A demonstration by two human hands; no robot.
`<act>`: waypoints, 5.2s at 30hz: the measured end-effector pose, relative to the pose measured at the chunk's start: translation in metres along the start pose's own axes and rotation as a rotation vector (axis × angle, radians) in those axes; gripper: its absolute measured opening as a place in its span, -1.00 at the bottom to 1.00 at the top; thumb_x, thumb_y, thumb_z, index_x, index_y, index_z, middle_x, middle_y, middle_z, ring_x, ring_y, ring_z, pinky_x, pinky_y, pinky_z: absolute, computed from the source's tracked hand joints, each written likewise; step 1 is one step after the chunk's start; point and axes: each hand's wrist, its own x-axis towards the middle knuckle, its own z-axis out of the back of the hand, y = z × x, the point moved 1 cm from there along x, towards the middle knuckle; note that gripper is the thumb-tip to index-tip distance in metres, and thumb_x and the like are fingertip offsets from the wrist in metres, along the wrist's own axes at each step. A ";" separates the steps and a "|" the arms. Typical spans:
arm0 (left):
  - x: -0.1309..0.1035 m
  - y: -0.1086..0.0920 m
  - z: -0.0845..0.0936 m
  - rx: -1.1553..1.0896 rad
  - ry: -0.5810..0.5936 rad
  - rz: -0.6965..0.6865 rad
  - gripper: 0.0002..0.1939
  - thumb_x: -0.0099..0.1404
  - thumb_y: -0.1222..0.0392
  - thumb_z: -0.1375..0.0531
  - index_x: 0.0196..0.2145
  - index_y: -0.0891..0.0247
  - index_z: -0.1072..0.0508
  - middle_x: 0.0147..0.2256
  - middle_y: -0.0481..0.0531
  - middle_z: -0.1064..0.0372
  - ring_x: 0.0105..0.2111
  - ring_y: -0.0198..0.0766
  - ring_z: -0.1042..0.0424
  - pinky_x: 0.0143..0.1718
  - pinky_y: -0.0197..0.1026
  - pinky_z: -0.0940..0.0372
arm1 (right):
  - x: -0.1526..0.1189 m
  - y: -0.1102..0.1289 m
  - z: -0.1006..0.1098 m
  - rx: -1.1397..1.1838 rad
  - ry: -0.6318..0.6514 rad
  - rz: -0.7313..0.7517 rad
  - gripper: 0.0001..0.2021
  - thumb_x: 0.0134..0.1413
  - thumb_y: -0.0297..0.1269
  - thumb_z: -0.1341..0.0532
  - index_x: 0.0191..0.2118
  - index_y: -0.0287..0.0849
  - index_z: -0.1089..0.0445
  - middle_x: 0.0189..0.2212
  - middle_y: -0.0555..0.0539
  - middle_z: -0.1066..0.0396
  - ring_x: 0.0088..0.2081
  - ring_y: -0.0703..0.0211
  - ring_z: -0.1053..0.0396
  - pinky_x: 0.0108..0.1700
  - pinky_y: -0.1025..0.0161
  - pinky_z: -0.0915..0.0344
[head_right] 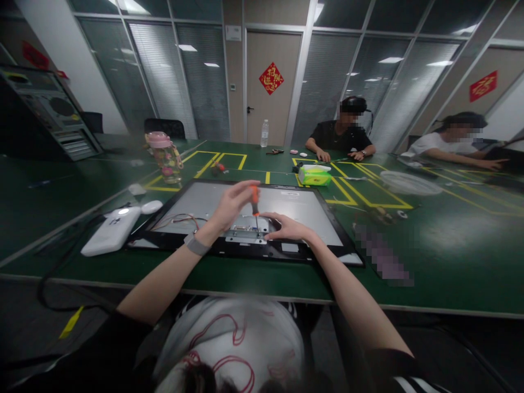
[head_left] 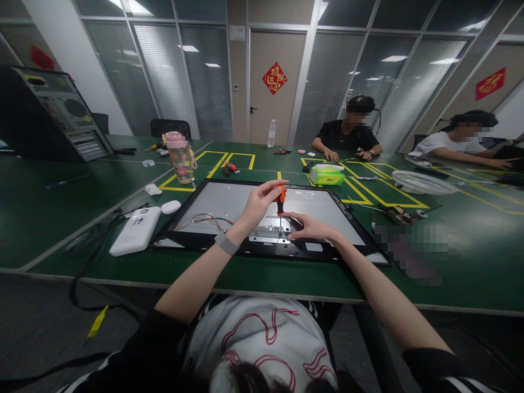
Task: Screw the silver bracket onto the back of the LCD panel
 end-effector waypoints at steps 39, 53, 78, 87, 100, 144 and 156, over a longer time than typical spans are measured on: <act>0.001 -0.007 0.004 0.063 -0.008 -0.033 -0.74 0.30 0.19 -0.12 -0.12 0.25 -0.53 -0.24 0.09 -0.50 -0.18 -0.24 -0.45 -0.10 -0.17 -0.32 | 0.001 -0.005 0.000 -0.114 -0.045 0.016 -0.33 -0.04 -0.02 -0.33 0.21 -0.02 -0.24 -0.31 -0.01 -0.28 -0.28 0.16 -0.23 -0.20 0.23 -0.17; -0.002 -0.016 0.002 0.263 0.007 -0.094 -0.74 0.21 0.13 -0.24 -0.14 0.21 -0.52 -0.28 0.06 -0.45 -0.31 -0.28 -0.41 -0.23 -0.20 -0.33 | 0.000 -0.005 0.000 -0.109 -0.053 0.003 -0.33 -0.07 -0.01 -0.34 0.18 -0.08 -0.28 -0.29 -0.04 -0.28 -0.25 0.12 -0.25 -0.17 0.20 -0.21; 0.000 -0.009 0.006 0.268 0.033 -0.112 -0.71 0.30 0.14 -0.15 -0.05 0.13 -0.50 -0.21 0.06 -0.40 -0.22 -0.27 -0.38 -0.18 -0.20 -0.32 | 0.000 -0.002 0.000 -0.099 -0.047 0.003 -0.34 -0.07 -0.01 -0.33 0.19 -0.05 -0.28 -0.29 -0.03 -0.28 -0.22 0.10 -0.26 -0.10 0.16 -0.20; -0.004 -0.017 0.008 0.480 -0.082 -0.226 -0.74 0.27 0.10 -0.20 -0.10 0.17 -0.53 -0.31 0.03 -0.39 -0.28 -0.28 -0.38 -0.20 -0.22 -0.32 | -0.001 0.001 0.001 -0.096 -0.044 -0.003 -0.32 -0.06 -0.01 -0.34 0.21 -0.04 -0.26 -0.30 -0.02 -0.28 -0.27 0.15 -0.23 -0.17 0.21 -0.20; -0.008 -0.016 0.002 0.524 -0.134 -0.264 -0.72 0.34 0.16 -0.11 -0.05 0.15 -0.51 -0.32 0.03 -0.32 -0.27 -0.28 -0.34 -0.16 -0.20 -0.29 | -0.001 0.002 0.001 -0.102 -0.039 -0.008 -0.33 -0.06 -0.03 -0.34 0.20 -0.03 -0.26 -0.31 -0.02 -0.28 -0.25 0.13 -0.24 -0.15 0.19 -0.21; -0.008 -0.010 0.002 0.528 0.138 -0.216 -0.43 0.22 0.33 -0.19 0.18 0.09 -0.24 -0.13 0.06 -0.31 -0.28 -0.35 -0.40 -0.25 -0.26 -0.45 | 0.001 -0.006 0.000 -0.093 -0.052 0.009 -0.32 -0.07 -0.02 -0.34 0.19 -0.06 -0.27 -0.30 -0.02 -0.27 -0.26 0.14 -0.25 -0.18 0.22 -0.21; -0.008 -0.006 0.004 0.544 0.165 -0.218 -0.36 0.22 0.38 -0.16 0.23 0.10 -0.14 -0.09 0.07 -0.28 -0.27 -0.32 -0.38 -0.22 -0.19 -0.45 | 0.000 -0.007 -0.001 -0.097 -0.055 0.002 -0.33 -0.08 -0.01 -0.35 0.19 -0.06 -0.27 -0.31 -0.02 -0.27 -0.25 0.13 -0.24 -0.14 0.19 -0.19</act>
